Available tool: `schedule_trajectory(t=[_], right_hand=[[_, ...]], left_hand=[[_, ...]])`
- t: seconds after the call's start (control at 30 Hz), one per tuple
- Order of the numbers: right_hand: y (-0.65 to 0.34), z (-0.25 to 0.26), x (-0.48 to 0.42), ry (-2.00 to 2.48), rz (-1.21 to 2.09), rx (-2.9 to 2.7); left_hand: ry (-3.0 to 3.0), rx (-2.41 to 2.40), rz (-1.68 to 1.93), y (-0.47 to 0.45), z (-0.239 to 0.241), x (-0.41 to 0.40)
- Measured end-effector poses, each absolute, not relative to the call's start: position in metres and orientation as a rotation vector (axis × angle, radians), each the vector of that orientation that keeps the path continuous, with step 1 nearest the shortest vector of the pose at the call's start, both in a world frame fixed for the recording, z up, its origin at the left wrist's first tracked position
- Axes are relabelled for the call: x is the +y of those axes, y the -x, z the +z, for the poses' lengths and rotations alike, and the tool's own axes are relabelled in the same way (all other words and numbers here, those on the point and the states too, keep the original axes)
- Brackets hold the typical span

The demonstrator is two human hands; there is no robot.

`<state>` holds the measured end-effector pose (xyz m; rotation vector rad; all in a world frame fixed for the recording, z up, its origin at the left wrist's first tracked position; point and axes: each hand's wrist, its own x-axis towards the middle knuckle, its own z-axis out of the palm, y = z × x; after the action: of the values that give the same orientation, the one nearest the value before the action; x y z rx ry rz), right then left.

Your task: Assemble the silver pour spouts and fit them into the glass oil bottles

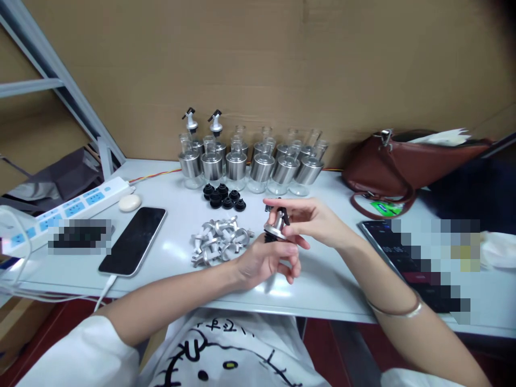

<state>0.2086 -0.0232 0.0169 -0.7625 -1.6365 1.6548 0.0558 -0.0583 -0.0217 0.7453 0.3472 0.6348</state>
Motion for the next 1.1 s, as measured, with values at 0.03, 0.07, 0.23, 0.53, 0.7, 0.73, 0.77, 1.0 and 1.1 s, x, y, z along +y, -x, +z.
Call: schedule_trajectory(t=[0.03,0.07,0.23,0.53,0.7,0.73,0.77,1.0,1.1], right_hand=[[-0.210,0.017,-0.023,0.755,1.625,-1.662],[-0.210,0.016,-0.022,0.747,1.579,-1.680],[-0.207,0.010,-0.023,0.803,1.280,-1.818],[-0.208,-0.009,-0.013,0.851,0.193,-2.256],[-0.209,-0.009,-0.012,0.724,-0.166,-2.281],[-0.209,-0.009,-0.013,0.706,-0.218,-2.267],[-0.208,-0.009,-0.013,0.686,-0.248,-2.254],[-0.208,-0.009,-0.016,0.585,-0.286,-2.206],[-0.209,-0.008,-0.019,0.585,-0.317,-2.199]], left_hand=[[-0.728,0.335,0.632,-0.055,-0.021,-0.058],[-0.715,0.329,0.630,-0.055,-0.021,-0.058],[-0.772,0.424,0.642,-0.056,-0.016,-0.056],[-1.019,0.655,0.806,-0.060,-0.021,-0.055],[-1.084,0.615,0.748,-0.061,-0.019,-0.059],[-1.110,0.597,0.750,-0.061,-0.019,-0.059],[-1.140,0.581,0.751,-0.060,-0.019,-0.059],[-1.271,0.595,0.697,-0.060,-0.021,-0.060],[-1.284,0.596,0.673,-0.060,-0.020,-0.060]])
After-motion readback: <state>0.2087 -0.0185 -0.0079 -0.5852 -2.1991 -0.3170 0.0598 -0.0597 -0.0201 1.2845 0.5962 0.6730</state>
